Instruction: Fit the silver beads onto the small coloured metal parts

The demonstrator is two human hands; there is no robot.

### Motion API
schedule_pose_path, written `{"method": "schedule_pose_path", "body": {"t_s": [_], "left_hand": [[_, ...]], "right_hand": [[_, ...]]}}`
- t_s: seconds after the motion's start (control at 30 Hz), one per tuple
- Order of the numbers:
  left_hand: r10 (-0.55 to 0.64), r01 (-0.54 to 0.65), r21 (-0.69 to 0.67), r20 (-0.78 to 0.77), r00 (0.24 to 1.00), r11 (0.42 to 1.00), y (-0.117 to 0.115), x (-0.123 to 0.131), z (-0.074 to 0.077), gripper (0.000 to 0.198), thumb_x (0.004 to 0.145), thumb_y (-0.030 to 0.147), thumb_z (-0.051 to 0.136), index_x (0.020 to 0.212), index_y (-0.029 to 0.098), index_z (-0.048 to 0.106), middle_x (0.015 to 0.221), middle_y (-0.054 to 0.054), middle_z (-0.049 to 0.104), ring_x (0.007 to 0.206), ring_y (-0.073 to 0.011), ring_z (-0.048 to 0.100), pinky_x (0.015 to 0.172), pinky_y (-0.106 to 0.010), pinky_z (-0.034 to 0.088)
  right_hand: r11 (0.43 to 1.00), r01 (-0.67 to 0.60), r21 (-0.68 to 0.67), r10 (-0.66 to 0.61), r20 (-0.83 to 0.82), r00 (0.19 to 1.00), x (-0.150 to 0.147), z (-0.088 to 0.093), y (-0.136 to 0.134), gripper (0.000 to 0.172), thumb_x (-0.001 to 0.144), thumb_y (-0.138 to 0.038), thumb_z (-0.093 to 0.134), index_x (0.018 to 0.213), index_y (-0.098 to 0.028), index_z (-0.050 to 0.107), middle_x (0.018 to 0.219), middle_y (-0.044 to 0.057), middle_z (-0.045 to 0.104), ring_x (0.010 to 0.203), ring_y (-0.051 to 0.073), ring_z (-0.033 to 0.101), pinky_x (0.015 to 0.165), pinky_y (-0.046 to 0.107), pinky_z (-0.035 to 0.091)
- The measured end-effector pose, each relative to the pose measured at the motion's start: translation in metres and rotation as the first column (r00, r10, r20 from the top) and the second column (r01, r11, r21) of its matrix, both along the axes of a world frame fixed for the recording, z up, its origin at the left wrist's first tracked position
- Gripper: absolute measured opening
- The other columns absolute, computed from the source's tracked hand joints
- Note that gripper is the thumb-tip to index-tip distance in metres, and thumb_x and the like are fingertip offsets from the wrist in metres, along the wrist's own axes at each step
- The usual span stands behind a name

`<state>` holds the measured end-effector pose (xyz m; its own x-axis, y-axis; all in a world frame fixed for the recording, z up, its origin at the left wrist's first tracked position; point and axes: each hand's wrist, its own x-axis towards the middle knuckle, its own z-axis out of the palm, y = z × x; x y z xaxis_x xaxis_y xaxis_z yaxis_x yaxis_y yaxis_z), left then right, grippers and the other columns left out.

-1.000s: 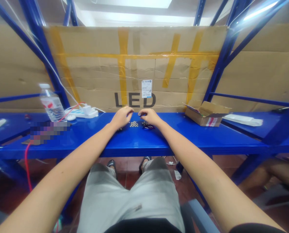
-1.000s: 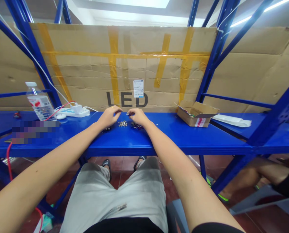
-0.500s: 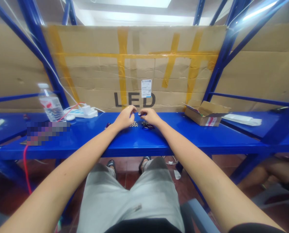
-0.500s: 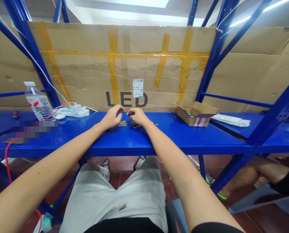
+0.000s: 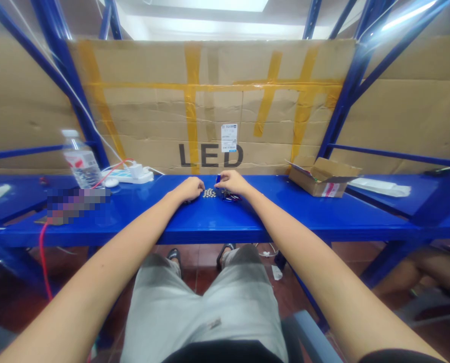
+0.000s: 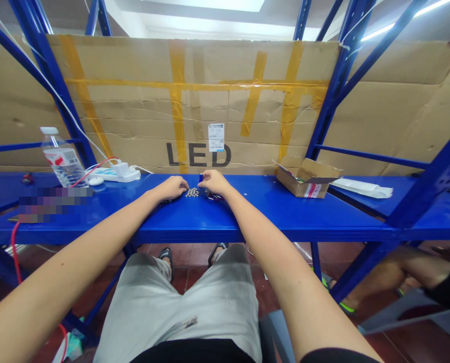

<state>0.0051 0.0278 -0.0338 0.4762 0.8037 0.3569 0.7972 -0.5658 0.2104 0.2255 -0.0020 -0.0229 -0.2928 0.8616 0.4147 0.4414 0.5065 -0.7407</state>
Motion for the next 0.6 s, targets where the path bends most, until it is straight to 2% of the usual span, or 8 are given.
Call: {"method": "schedule_pose_path", "body": {"t_s": [0.17,0.3,0.47,0.6], "left_hand": [[0.077,-0.073,-0.067,0.058,0.995,0.995,0.005,-0.002,0.0,0.009,0.076,0.011,0.067,0.073,0.019,0.071,0.082,-0.006,0.075,0.074,-0.0203,0.069,0.076,-0.028,0.053],[0.102,-0.099,-0.077,0.041,0.994,0.992,0.004,-0.003,0.005,0.007,0.074,0.013,0.072,0.073,0.019,0.068,0.081,-0.006,0.074,0.075,-0.0206,0.069,0.074,-0.028,0.053],[0.103,-0.105,-0.066,-0.035,0.994,0.992,-0.005,-0.002,0.014,0.006,0.076,0.013,0.07,0.073,0.018,0.069,0.082,-0.007,0.074,0.076,-0.0196,0.069,0.075,-0.028,0.052],[0.076,-0.082,-0.07,-0.083,0.994,0.994,-0.011,-0.004,0.017,0.012,0.075,0.009,0.065,0.07,0.018,0.072,0.079,-0.006,0.073,0.076,-0.019,0.068,0.075,-0.027,0.051]], "right_hand": [[0.986,0.13,0.103,-0.142,0.114,0.983,-0.001,-0.001,0.002,0.009,0.075,-0.021,0.073,0.079,-0.015,0.067,0.079,0.003,0.072,0.077,0.017,0.065,0.075,0.027,0.049],[0.967,0.209,0.148,-0.235,0.188,0.954,-0.004,0.0,0.006,0.01,0.076,-0.023,0.075,0.08,-0.016,0.069,0.086,0.005,0.073,0.084,0.019,0.065,0.081,0.028,0.048],[0.975,0.207,0.079,-0.221,0.262,0.939,-0.006,-0.001,0.006,0.01,0.076,-0.022,0.075,0.071,-0.015,0.069,0.073,0.002,0.071,0.073,0.017,0.064,0.07,0.026,0.046],[0.979,0.188,0.083,-0.203,0.248,0.947,-0.005,-0.003,0.008,0.009,0.076,-0.022,0.076,0.071,-0.015,0.071,0.072,0.001,0.071,0.075,0.017,0.066,0.071,0.025,0.047]]}}
